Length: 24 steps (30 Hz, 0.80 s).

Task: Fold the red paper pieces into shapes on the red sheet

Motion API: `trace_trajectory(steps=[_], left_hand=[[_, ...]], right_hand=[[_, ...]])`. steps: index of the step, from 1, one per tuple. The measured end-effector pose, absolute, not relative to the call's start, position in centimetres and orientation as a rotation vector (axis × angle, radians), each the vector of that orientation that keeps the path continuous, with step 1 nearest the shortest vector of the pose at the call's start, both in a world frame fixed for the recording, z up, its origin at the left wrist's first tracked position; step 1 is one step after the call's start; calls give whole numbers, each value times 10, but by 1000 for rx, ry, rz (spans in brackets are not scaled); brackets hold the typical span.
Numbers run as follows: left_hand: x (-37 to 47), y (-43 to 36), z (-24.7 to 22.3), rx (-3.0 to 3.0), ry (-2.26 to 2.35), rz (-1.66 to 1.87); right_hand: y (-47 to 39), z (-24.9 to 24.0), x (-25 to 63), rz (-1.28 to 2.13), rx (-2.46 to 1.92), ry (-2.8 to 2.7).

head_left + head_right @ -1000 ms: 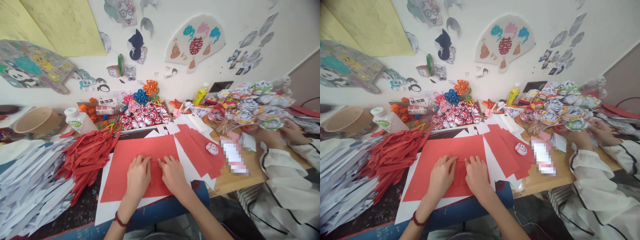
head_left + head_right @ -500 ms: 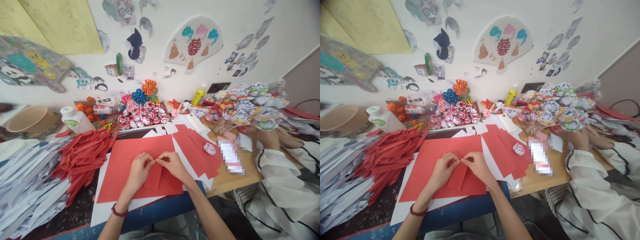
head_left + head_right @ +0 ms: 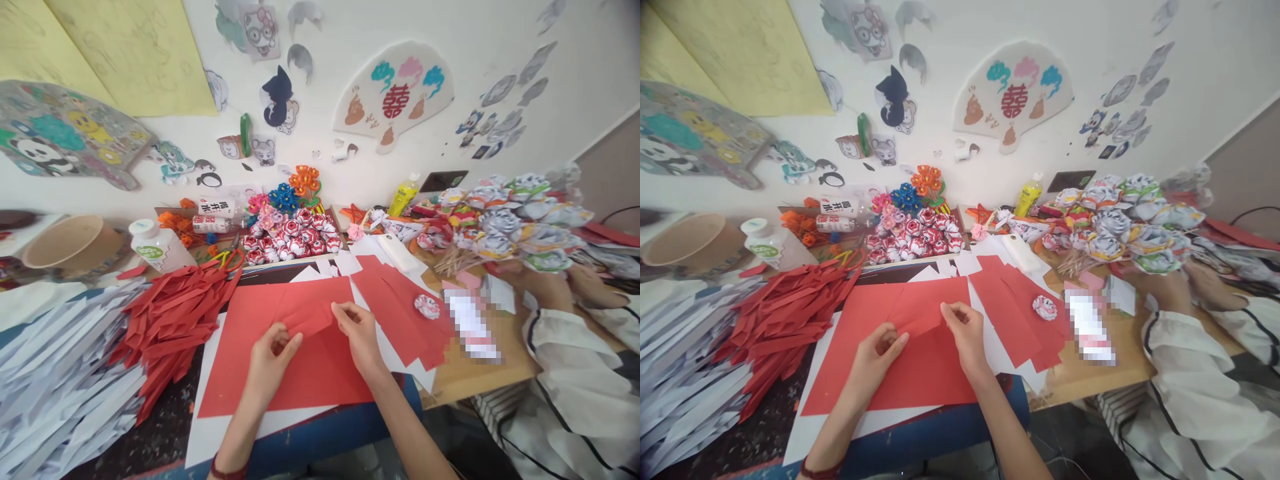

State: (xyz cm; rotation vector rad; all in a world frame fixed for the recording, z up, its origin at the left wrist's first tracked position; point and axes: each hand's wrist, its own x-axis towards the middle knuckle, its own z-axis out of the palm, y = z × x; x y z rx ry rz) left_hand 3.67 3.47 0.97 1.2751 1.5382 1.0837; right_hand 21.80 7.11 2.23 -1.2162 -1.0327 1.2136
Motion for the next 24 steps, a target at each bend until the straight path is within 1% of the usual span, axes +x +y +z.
trace_trajectory(steps=[3,5,7,9,14,16,20,22,24], left_hand=[[43,39,16,1034,1446,1195],[42,48,19,946,1422,1256],[35,58,18,972,1410,1243],[27,69,16,1093,1394,1139],[12,87,14,1410,1430,867],[11,91,16,1489,1369,763],[17,96,18,1608,1389,635],[23,95,16,1629,1504,637],[30,91,13,1629,1648,651]], right_hand=[[59,21,218,1352,-1213,-1065],[50,21,223,1455,-1225,-1261],[46,22,230,1484,-1241,-1516],[48,25,235,1398,-1297,-1679],[70,28,230,934,-1578,-1727],[80,24,223,946,-1520,-1715],[94,12,208,1195,-1285,-1621],[95,7,203,1189,-1329,-1559],[93,4,199,1100,-1438,-1547]])
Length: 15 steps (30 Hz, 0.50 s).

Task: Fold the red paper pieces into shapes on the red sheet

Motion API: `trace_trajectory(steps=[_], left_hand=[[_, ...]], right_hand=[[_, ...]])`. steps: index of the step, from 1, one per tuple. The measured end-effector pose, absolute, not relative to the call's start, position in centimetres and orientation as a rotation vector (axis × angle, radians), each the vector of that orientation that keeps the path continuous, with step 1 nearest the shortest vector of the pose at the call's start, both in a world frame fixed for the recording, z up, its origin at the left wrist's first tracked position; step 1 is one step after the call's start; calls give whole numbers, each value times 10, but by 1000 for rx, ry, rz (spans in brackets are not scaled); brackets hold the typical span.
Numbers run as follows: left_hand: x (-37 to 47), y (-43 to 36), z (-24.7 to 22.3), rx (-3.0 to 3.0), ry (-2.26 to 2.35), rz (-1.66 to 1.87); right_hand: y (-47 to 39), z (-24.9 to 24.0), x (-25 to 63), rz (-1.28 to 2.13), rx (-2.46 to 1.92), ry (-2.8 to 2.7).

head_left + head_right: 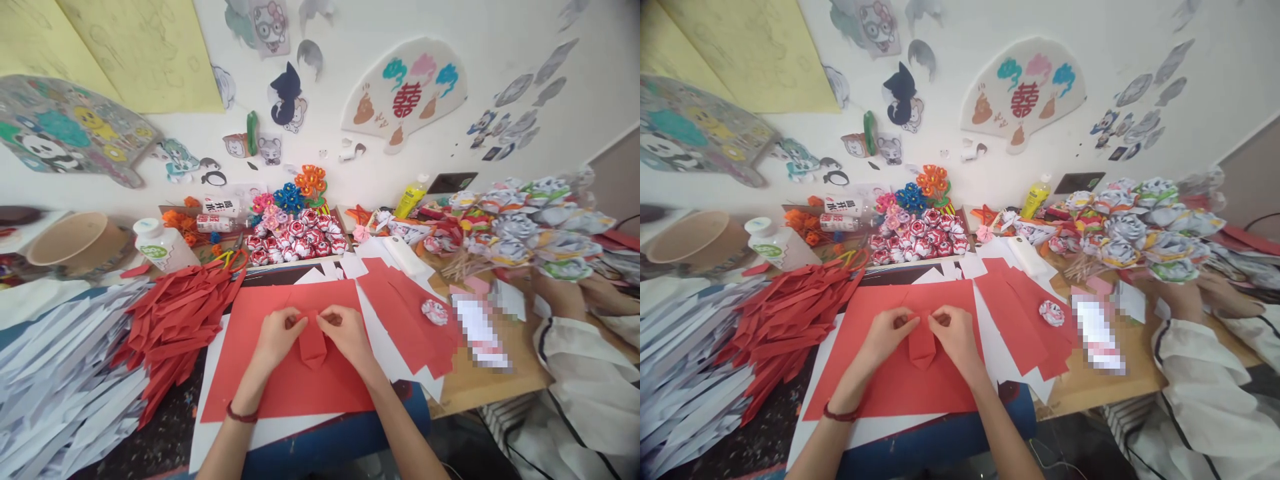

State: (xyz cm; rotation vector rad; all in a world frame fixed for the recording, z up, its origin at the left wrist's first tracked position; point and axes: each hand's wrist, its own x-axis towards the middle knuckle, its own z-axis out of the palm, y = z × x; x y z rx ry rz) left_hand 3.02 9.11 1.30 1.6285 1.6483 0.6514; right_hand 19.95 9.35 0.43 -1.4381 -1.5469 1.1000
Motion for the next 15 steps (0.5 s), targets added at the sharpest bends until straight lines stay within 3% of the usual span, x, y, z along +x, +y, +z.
trace_trajectory(steps=[6,15], left_hand=[[51,67,6,1669,2001,708],[62,58,0,1819,2137,732]], right_hand=[[79,2,193,754,-1635,-1699],[77,-7,188,618,-1639,-1761]])
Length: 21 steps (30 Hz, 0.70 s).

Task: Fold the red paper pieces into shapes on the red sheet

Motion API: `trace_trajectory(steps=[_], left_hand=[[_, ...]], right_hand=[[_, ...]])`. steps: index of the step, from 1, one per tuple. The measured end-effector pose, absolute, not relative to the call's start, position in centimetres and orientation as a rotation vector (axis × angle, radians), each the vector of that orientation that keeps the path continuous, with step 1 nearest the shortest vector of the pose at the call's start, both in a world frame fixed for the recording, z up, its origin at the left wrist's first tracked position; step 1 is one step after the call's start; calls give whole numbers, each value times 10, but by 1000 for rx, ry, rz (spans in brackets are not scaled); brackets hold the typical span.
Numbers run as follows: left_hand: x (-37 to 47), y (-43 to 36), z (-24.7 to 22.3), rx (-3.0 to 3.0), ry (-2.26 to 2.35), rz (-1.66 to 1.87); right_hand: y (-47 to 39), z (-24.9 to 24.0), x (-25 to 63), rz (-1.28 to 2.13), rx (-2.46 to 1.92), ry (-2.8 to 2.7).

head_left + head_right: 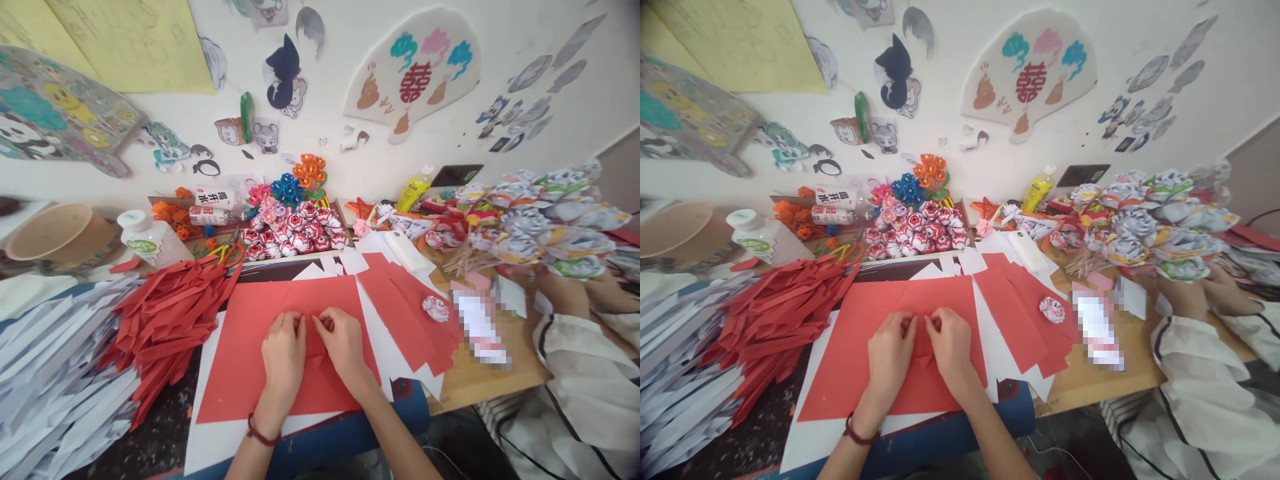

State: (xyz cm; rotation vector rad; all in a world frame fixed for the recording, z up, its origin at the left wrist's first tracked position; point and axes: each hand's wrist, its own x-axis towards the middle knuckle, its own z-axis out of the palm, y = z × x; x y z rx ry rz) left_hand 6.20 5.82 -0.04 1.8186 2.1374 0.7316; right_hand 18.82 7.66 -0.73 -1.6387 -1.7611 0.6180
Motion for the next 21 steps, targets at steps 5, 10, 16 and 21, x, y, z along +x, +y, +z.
trace_trajectory(steps=[5,10,16,21], left_hand=[[57,53,-6,2117,2081,730],[49,47,-6,2352,2005,715],[46,43,-3,2594,1956,564],[45,43,-2,2614,1949,459]], right_hand=[[72,-11,193,533,-1485,-1877],[71,-13,201,391,-1361,-2110],[72,-14,202,185,-1330,-2317],[74,-17,203,143,-1317,-2399]])
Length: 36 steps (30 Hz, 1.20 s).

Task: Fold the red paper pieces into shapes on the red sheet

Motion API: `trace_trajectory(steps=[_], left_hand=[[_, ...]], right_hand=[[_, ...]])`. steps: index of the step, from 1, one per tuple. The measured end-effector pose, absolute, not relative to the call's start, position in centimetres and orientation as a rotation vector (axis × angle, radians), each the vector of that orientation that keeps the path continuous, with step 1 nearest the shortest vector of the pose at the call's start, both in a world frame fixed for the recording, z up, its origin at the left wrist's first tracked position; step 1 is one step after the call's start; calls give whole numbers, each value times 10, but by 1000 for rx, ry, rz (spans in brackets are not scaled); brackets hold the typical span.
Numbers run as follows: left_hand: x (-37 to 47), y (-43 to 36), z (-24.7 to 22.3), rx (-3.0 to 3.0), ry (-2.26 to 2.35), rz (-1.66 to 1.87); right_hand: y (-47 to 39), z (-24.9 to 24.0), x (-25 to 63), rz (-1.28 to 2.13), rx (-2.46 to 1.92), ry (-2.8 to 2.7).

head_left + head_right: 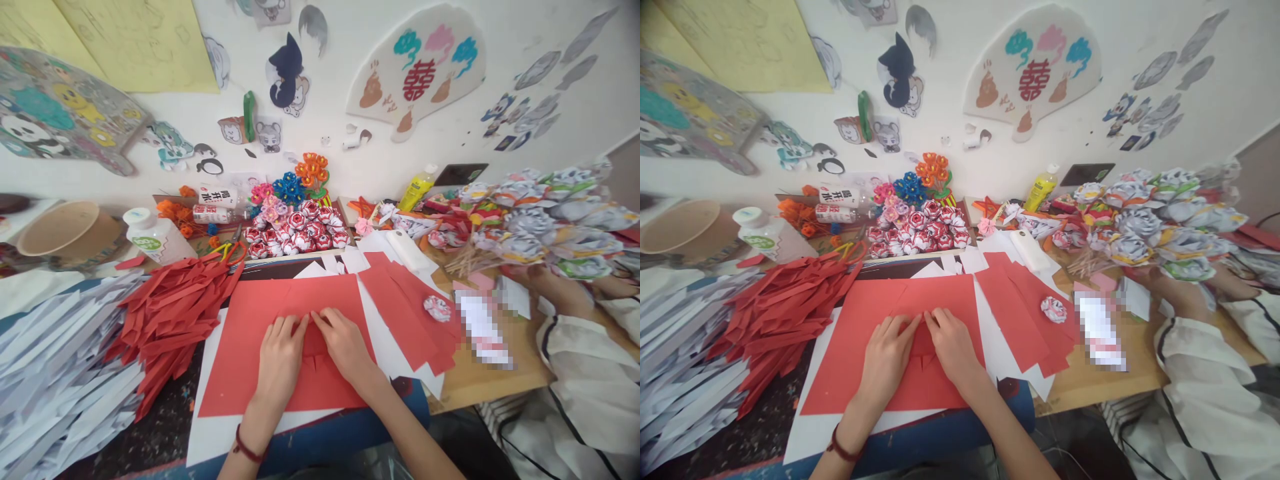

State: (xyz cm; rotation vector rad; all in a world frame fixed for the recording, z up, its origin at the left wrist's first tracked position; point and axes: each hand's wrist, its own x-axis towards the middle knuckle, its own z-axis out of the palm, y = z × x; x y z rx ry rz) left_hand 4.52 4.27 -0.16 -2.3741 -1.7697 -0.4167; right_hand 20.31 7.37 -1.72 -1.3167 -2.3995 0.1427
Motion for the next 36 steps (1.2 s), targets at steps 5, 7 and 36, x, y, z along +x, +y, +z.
trace_trajectory(steps=[5,7,36], left_hand=[[41,43,0,-2387,-1825,-368],[39,44,1,-2401,-1806,-322],[50,22,1,-2293,-1697,-62]], right_hand=[[75,-18,206,179,-1284,-2391],[76,-17,207,174,-1266,-2401],[72,-5,202,-18,-1361,-2564]])
